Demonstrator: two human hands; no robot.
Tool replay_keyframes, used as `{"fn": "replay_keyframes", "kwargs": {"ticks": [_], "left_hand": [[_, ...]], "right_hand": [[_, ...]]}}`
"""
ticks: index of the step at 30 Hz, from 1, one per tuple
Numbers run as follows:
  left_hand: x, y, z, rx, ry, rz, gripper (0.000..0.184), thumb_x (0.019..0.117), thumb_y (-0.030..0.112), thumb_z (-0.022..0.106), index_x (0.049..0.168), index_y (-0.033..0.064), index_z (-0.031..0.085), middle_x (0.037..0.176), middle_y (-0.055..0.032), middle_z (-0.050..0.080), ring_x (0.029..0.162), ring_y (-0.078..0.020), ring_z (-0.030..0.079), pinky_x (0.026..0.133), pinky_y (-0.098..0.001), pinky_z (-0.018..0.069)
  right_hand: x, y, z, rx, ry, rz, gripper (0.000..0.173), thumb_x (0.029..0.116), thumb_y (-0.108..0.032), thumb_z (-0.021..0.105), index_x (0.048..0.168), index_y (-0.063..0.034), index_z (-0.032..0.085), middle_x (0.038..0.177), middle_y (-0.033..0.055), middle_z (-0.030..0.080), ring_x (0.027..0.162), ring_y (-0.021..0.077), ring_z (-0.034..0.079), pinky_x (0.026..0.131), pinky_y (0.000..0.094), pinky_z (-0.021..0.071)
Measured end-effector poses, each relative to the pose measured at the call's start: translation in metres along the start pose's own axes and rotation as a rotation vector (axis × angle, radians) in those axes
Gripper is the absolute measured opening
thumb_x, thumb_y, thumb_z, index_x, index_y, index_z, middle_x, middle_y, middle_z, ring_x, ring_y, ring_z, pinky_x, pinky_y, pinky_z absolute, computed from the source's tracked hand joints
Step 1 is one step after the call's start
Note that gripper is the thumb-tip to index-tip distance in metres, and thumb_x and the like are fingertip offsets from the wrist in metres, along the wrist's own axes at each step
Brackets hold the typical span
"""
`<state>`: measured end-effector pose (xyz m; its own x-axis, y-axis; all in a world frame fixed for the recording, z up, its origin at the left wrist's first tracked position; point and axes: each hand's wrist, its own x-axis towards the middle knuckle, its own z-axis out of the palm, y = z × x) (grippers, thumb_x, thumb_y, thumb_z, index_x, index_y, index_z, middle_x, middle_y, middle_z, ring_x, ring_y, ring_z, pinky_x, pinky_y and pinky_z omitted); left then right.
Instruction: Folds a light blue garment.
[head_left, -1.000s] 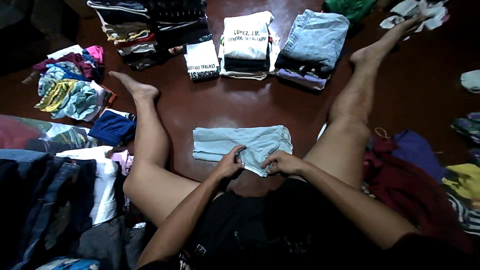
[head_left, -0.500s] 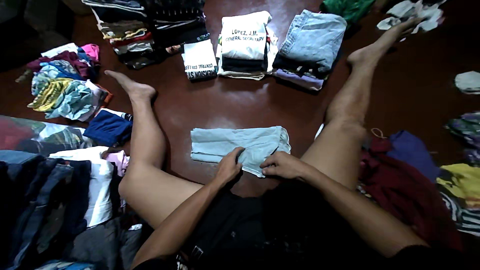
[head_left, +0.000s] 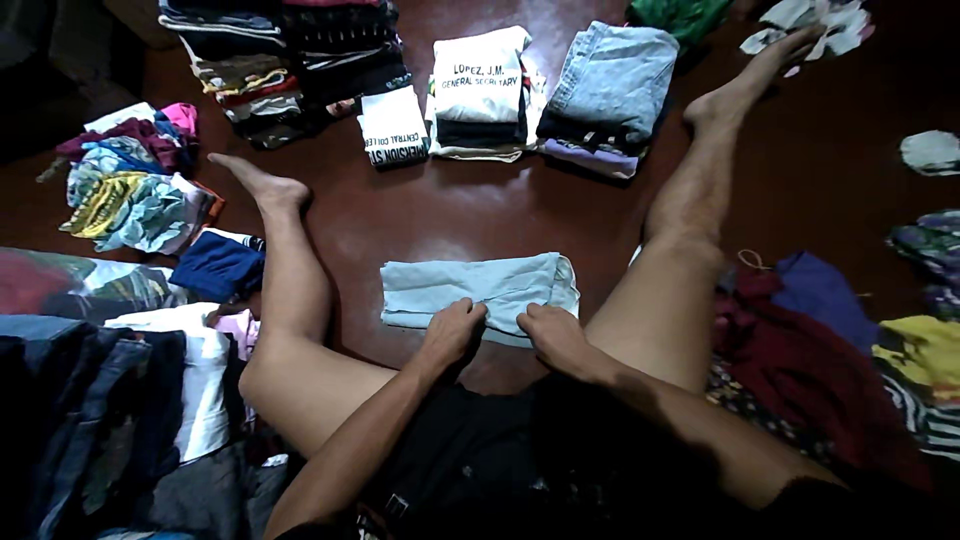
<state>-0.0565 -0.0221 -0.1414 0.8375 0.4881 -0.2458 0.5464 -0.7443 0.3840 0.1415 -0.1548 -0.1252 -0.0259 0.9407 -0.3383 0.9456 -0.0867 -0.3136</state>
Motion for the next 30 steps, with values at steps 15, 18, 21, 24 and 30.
{"fn": "replay_keyframes", "kwargs": {"ticks": [15, 18, 21, 24, 30], "left_hand": [[0.007, -0.048, -0.012, 0.018, 0.048, -0.266, 0.061, 0.1052, 0.063, 0.030, 0.162, 0.0418, 0.028, 0.174, -0.0045, 0.010, 0.159, -0.0360, 0.004, 0.118, -0.0760, 0.0080], [0.026, -0.058, 0.000, 0.045, -0.070, -0.368, 0.065, 0.1030, 0.068, 0.027, 0.163, 0.0470, 0.014, 0.174, -0.0042, -0.004, 0.159, -0.0383, -0.007, 0.112, -0.0836, -0.0019], [0.040, -0.061, 0.000, -0.003, 0.141, -0.427, 0.062, 0.1052, 0.062, 0.030, 0.163, 0.0409, 0.025, 0.174, -0.0063, 0.005, 0.160, -0.0364, 0.001, 0.117, -0.0783, 0.0024], [0.040, -0.073, -0.004, -0.059, 0.471, -0.513, 0.056, 0.1058, 0.048, 0.042, 0.157, 0.0262, 0.044, 0.170, -0.0142, 0.023, 0.156, -0.0398, 0.019, 0.120, -0.0700, 0.0157], [0.024, -0.100, -0.029, -0.380, 0.549, -0.915, 0.095, 0.0934, 0.054, 0.067, 0.160, 0.0004, 0.027, 0.155, -0.0319, 0.038, 0.142, -0.0514, 0.038, 0.113, -0.0681, 0.0330]], "right_hand": [[0.017, -0.004, 0.008, 0.076, -0.356, 0.038, 0.057, 0.0862, -0.036, 0.077, 0.133, -0.0086, 0.059, 0.134, 0.0218, 0.056, 0.123, 0.0466, 0.055, 0.084, 0.0627, 0.0544], [0.035, 0.004, -0.012, 0.056, -0.360, 0.069, 0.056, 0.0849, -0.029, 0.078, 0.133, -0.0090, 0.059, 0.139, 0.0215, 0.053, 0.126, 0.0467, 0.054, 0.084, 0.0643, 0.0545], [0.070, 0.021, -0.045, -0.019, -0.298, 0.121, 0.054, 0.0867, -0.028, 0.077, 0.133, -0.0063, 0.060, 0.144, 0.0238, 0.051, 0.132, 0.0500, 0.049, 0.088, 0.0699, 0.0503], [0.097, 0.024, -0.088, -0.073, -0.178, 0.177, 0.038, 0.0946, -0.033, 0.069, 0.122, -0.0070, 0.070, 0.133, 0.0219, 0.061, 0.128, 0.0467, 0.053, 0.092, 0.0670, 0.0475], [0.145, -0.002, -0.029, 0.050, 0.437, 0.006, 0.072, 0.0991, -0.060, 0.051, 0.159, -0.0213, 0.040, 0.168, 0.0095, 0.031, 0.155, 0.0338, 0.027, 0.119, 0.0669, 0.0249]]}}
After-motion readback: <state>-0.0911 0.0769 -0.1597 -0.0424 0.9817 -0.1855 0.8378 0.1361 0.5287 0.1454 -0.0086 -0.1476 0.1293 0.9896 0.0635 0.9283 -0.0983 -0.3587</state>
